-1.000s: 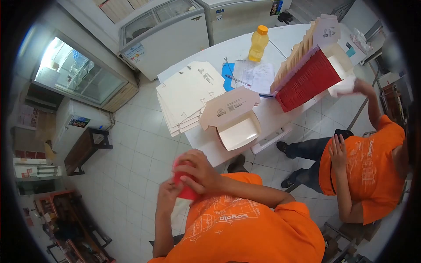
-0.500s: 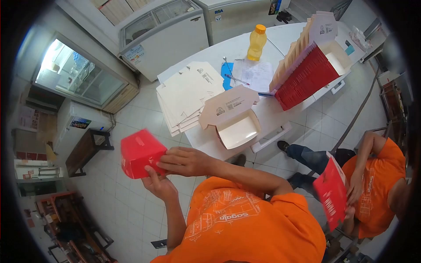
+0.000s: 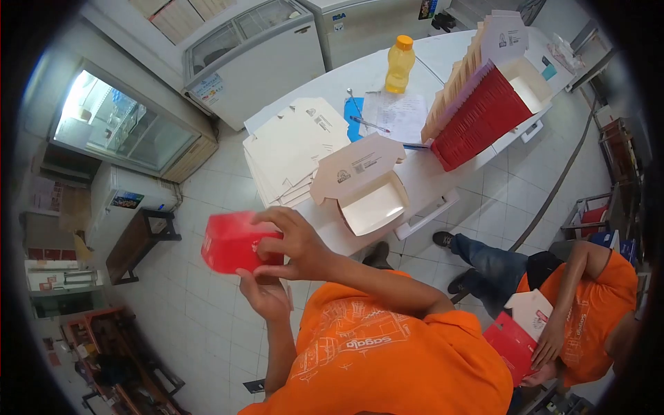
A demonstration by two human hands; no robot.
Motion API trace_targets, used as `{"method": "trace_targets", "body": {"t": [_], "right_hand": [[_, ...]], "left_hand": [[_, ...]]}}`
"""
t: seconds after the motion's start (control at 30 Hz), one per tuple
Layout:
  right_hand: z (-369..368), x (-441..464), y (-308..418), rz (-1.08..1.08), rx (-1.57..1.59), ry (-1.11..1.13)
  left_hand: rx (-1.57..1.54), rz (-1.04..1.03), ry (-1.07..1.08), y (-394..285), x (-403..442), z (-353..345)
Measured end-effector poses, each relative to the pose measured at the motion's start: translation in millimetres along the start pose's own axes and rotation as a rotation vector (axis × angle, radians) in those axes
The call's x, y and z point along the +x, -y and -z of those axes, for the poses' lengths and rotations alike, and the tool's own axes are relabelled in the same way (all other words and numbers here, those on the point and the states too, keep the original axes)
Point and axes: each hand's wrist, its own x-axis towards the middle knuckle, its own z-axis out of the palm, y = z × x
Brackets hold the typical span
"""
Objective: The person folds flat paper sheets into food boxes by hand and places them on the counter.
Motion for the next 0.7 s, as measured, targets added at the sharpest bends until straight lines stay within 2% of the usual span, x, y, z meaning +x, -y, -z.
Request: {"method": "trace_targets", "body": {"t": [0.1, 0.13, 0.17, 0.2, 0.23, 0.27, 0.3, 0.33, 0.4, 0.5, 0.57, 0.63, 0.7], "right_hand": [[18, 11, 1, -0.143, 0.077, 0.089], [30, 16, -2, -0.3, 0.217, 0.186], [46, 23, -6, -0.456, 0.356, 0.28], [56, 30, -10, -0.613, 0.495, 0.376], [60, 35, -14, -0.53, 0.566, 0.381], [63, 41, -19, -0.443, 0.633, 0.385], [65, 46, -21, -0.355, 0.702, 0.389], [65, 52, -18, -0.365, 0.704, 0.462], [63, 66, -11, -0.373, 0.702, 0.614], [50, 58, -23, -0.315, 0.682, 0.765], [54, 43, -26, -0.353, 1.001, 0.492], [33, -10, -63, -0.566, 1.133, 0.28], [44, -41, -38, -0.899, 1.069, -0.079]], "left_hand": [[0.135, 0.233, 0.346, -24, 17, 52], [0.615, -0.025, 0.441, -44, 22, 56], [0.654, -0.09, 0.322, -61, 30, 89], [0.318, -0.084, 0.393, -89, 39, 92], [-0.017, -0.054, 0.472, -117, 49, 96], [-0.103, -0.105, 0.422, -131, 57, 97], [0.136, -0.173, 0.399, -123, 60, 80], [0.375, -0.239, 0.368, -115, 63, 63], [0.79, -0.198, 0.323, -85, 62, 50], [0.668, 0.158, 0.418, -43, 41, 72], [0.535, 0.359, 0.459, -31, 29, 91], [0.424, 0.504, 0.485, -25, 29, 105], [0.385, 0.525, 0.492, -22, 34, 108]]}}
